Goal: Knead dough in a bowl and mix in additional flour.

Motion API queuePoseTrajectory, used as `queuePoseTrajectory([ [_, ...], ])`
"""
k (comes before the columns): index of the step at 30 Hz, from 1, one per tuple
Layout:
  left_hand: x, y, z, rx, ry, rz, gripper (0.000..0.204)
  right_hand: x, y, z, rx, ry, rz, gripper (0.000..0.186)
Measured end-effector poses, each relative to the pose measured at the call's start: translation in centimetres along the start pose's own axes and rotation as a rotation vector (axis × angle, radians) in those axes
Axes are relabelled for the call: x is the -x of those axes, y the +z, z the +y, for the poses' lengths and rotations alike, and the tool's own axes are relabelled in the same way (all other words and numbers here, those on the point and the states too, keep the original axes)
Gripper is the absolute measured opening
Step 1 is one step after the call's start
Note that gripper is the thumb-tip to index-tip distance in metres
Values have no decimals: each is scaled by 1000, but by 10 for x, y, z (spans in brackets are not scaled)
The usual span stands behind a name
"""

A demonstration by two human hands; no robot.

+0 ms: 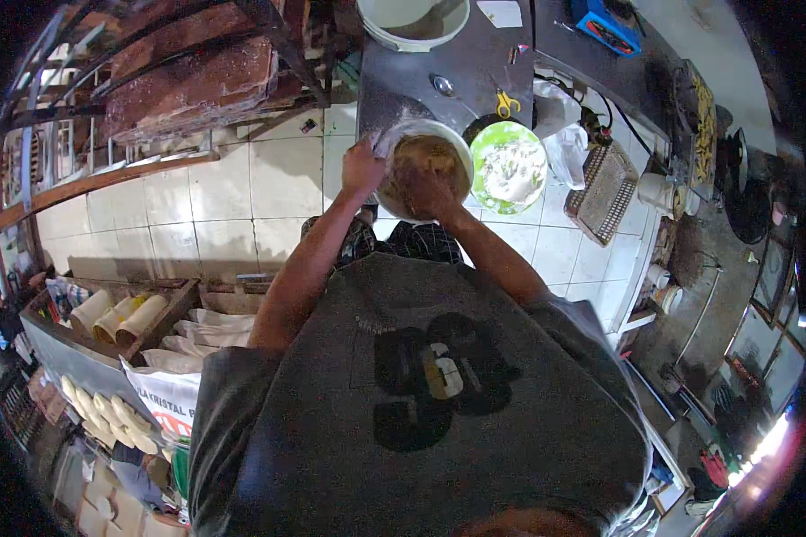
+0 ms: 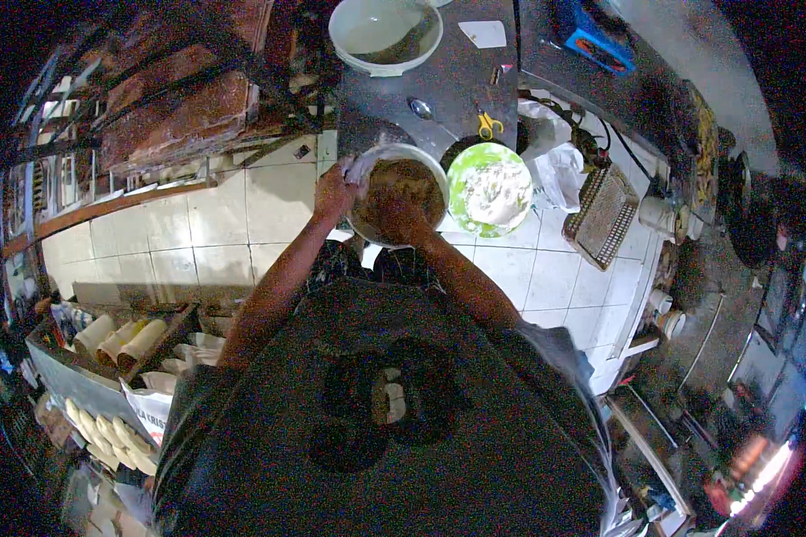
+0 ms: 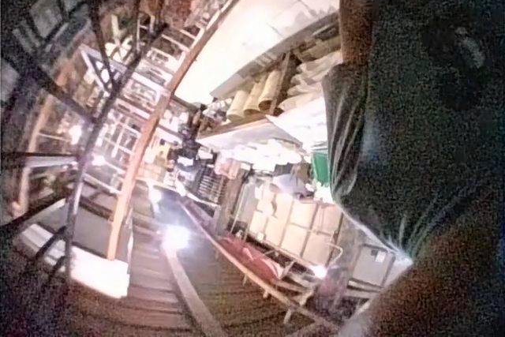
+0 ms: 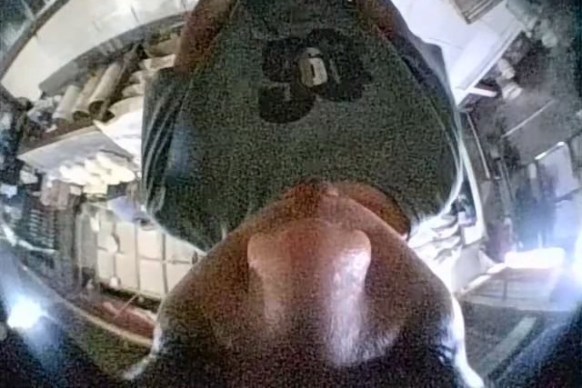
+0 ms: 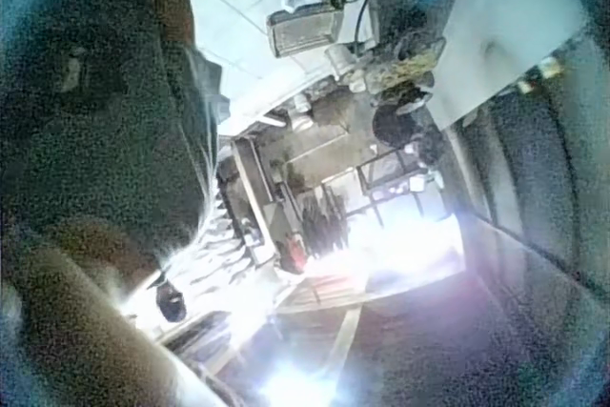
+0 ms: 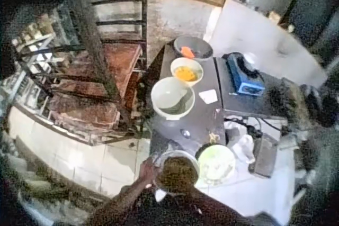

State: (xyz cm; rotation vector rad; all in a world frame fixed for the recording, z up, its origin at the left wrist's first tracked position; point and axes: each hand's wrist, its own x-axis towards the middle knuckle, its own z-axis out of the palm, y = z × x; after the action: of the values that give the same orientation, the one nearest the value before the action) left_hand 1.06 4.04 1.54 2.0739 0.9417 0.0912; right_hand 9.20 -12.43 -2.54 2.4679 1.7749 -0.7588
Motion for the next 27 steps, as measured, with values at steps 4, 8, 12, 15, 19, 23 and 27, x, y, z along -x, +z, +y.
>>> queuePoseTrajectory([
  [4,25,4,-14,60,-41,72,52,-48,45,6,318,7,325,42],
  [8,62,0,-19,-44,125,18,53,-56,11,-17,-463,489,292,38],
  [12,65,-9,-16,194,-60,-39,43,-12,-74,-11,-359,184,-18,35],
  [15,57,-12,-16,186,64,-20,39,-2,-102,-1,-274,-63,-244,30],
  [19,51,-6,-14,300,155,11,32,-34,-86,-24,-358,318,267,19],
  [23,46,-6,-8,-28,212,-3,31,-39,-72,-42,-46,349,156,30],
  [27,49,-14,-2,208,-87,-57,33,-22,-79,-19,-57,-200,-181,18],
])
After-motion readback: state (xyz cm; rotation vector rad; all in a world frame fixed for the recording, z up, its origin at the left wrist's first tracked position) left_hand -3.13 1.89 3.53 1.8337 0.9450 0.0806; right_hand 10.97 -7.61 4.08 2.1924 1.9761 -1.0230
